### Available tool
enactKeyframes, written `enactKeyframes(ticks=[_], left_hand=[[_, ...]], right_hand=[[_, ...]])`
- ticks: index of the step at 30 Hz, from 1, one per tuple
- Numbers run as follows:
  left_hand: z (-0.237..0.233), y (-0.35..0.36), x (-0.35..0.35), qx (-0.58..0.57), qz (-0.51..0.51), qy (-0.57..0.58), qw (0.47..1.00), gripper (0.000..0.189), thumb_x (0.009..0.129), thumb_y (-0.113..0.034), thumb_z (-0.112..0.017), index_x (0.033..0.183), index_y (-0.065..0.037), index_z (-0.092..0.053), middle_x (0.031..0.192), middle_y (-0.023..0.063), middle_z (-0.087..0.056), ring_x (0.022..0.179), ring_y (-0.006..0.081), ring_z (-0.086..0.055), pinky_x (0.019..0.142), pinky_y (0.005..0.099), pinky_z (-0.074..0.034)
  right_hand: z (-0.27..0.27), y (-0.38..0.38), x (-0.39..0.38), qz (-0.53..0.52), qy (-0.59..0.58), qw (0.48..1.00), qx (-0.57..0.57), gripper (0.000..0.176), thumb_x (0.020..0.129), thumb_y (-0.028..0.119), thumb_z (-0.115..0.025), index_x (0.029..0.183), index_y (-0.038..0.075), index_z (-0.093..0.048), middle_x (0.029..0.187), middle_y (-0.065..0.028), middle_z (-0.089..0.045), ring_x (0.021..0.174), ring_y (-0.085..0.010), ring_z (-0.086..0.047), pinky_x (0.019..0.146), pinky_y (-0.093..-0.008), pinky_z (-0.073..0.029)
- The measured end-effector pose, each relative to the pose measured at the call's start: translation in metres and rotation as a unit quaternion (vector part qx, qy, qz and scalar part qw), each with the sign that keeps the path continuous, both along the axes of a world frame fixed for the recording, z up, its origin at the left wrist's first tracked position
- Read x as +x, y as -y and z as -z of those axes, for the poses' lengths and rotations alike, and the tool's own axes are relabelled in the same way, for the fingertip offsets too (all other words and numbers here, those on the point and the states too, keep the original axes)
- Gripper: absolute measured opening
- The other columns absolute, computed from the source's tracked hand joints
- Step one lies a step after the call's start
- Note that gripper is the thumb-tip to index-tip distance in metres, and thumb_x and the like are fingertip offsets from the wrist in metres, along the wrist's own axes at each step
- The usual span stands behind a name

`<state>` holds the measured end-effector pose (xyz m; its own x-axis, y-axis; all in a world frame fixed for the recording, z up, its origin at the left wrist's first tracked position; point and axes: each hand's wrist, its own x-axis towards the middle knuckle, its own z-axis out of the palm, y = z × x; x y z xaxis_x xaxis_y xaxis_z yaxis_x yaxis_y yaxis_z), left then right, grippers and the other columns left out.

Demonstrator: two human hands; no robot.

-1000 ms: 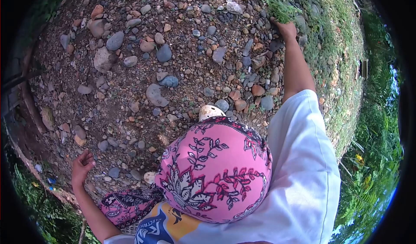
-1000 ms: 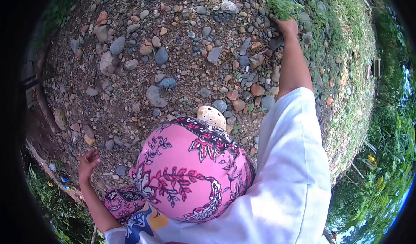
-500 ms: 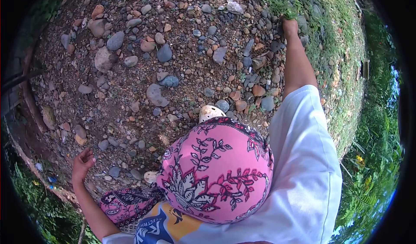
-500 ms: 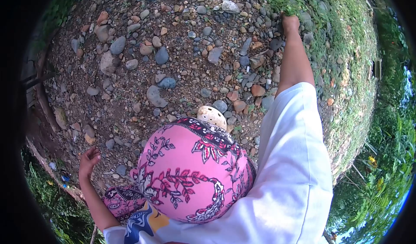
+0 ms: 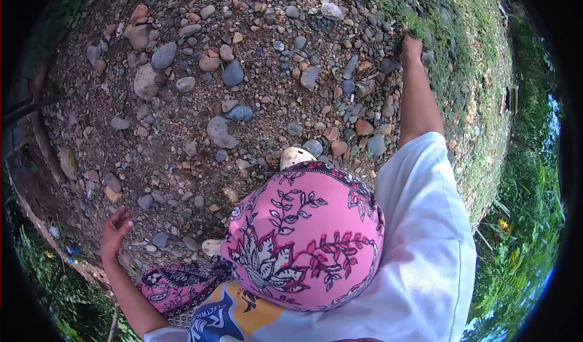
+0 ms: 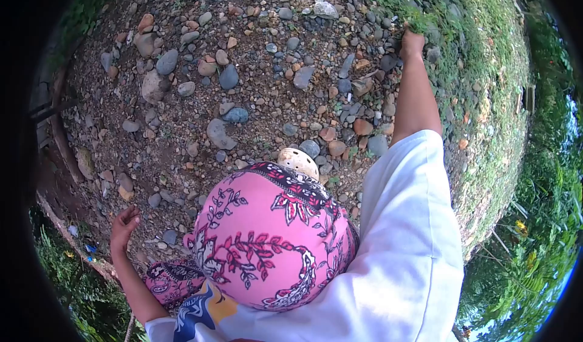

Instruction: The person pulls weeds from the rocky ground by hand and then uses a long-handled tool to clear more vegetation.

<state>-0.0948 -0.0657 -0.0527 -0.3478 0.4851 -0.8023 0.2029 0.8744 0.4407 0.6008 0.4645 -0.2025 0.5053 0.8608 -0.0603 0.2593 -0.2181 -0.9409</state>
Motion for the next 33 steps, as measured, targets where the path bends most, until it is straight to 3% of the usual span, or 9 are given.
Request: enactKeyframes(ticks=[6, 9, 14, 15, 17, 21, 22, 28, 33], left_hand=[[-0.003, 0.002, 0.0, 0.003, -0.003, 0.0, 1.0, 0.066, 0.069, -0.015, -0.07, 0.123, 0.008, -0.041, 0.111, 0.0153, -0.055, 0.098, 0.0195, -0.055, 0.088, 0.03, -0.042], [-0.004, 0.0, 0.0, 0.003, -0.009, 0.003, 1.0, 0.067, 0.069, -0.016, -0.07, 0.123, 0.008, -0.04, 0.111, 0.0155, -0.055, 0.099, 0.0197, -0.054, 0.088, 0.03, -0.043], [0.001, -0.005, -0.001, 0.0, -0.008, 0.011, 1.0, 0.068, 0.068, -0.016, -0.07, 0.124, 0.008, -0.039, 0.114, 0.016, -0.054, 0.101, 0.0205, -0.054, 0.088, 0.0306, -0.043], [0.0, -0.008, 0.0, 0.001, -0.006, 0.012, 1.0, 0.068, 0.068, -0.016, -0.07, 0.124, 0.008, -0.038, 0.114, 0.0161, -0.053, 0.101, 0.0205, -0.054, 0.088, 0.0307, -0.043], [-0.005, -0.015, 0.004, 0.007, 0.004, 0.011, 1.0, 0.068, 0.068, -0.015, -0.069, 0.124, 0.008, -0.038, 0.115, 0.0163, -0.053, 0.102, 0.0207, -0.053, 0.088, 0.0309, -0.043], [-0.008, -0.013, 0.007, 0.016, 0.024, 0.003, 1.0, 0.066, 0.069, -0.012, -0.069, 0.124, 0.008, -0.038, 0.115, 0.0165, -0.053, 0.102, 0.0206, -0.053, 0.088, 0.0308, -0.043], [-0.009, -0.011, 0.006, 0.017, 0.026, 0.0, 1.0, 0.066, 0.069, -0.011, -0.068, 0.124, 0.008, -0.038, 0.115, 0.0165, -0.053, 0.102, 0.0205, -0.054, 0.088, 0.0308, -0.043], [-0.023, -0.002, 0.014, 0.009, 0.004, -0.015, 1.0, 0.066, 0.067, -0.008, -0.069, 0.124, 0.007, -0.039, 0.113, 0.016, -0.054, 0.1, 0.0202, -0.054, 0.088, 0.0307, -0.043], [-0.022, 0.002, 0.013, -0.006, 0.009, -0.023, 1.0, 0.065, 0.067, -0.006, -0.069, 0.124, 0.006, -0.04, 0.113, 0.016, -0.054, 0.1, 0.0204, -0.054, 0.087, 0.0306, -0.044]], right_hand=[[0.008, 0.007, 0.021, -0.032, -0.158, 0.986, 0.048, 0.027, 0.082, 0.024, -0.062, 0.103, 0.008, -0.054, 0.09, -0.0042, -0.056, 0.072, -0.0168, -0.051, 0.061, -0.0328, -0.042], [-0.04, 0.032, 0.005, -0.019, -0.146, 0.985, 0.086, 0.023, 0.082, 0.025, -0.061, 0.097, 0.008, -0.054, 0.083, -0.0035, -0.056, 0.071, -0.0179, -0.052, 0.06, -0.0335, -0.044], [-0.107, 0.07, 0.026, -0.079, -0.345, 0.935, 0.018, 0.034, 0.08, 0.034, -0.063, 0.095, 0.005, -0.058, 0.082, -0.0046, -0.058, 0.073, -0.0171, -0.053, 0.068, -0.0332, -0.044], [-0.098, 0.07, 0.034, -0.119, -0.158, 0.98, -0.021, 0.03, 0.081, 0.032, -0.063, 0.094, 0.006, -0.057, 0.082, -0.0038, -0.057, 0.072, -0.0158, -0.052, 0.067, -0.0315, -0.043], [-0.093, 0.072, 0.028, -0.181, 0.226, 0.953, -0.094, 0.022, 0.082, 0.027, -0.062, 0.091, 0.008, -0.055, 0.08, -0.002, -0.055, 0.07, -0.0133, -0.05, 0.064, -0.0282, -0.042], [-0.054, 0.032, 0.041, -0.14, 0.081, 0.986, 0.032, 0.027, 0.077, 0.025, -0.067, 0.094, 0.007, -0.058, 0.075, -0.0022, -0.055, 0.06, -0.0125, -0.047, 0.052, -0.029, -0.039], [-0.053, 0.023, 0.028, -0.11, 0.08, 0.99, -0.048, 0.032, 0.072, 0.027, -0.072, 0.093, 0.006, -0.059, 0.074, -0.0031, -0.056, 0.061, -0.0123, -0.05, 0.053, -0.0291, -0.041], [-0.034, -0.013, -0.037, -0.205, 0.374, 0.882, -0.199, 0.055, 0.061, 0.045, -0.075, 0.097, 0.006, -0.062, 0.089, -0.0095, -0.064, 0.081, -0.0192, -0.06, 0.071, -0.0307, -0.046], [-0.021, -0.036, -0.031, -0.155, 0.423, 0.861, -0.237, 0.06, 0.064, 0.056, -0.063, 0.106, 0.013, -0.06, 0.106, -0.0126, -0.06, 0.099, -0.0289, -0.056, 0.083, -0.0375, -0.043]])
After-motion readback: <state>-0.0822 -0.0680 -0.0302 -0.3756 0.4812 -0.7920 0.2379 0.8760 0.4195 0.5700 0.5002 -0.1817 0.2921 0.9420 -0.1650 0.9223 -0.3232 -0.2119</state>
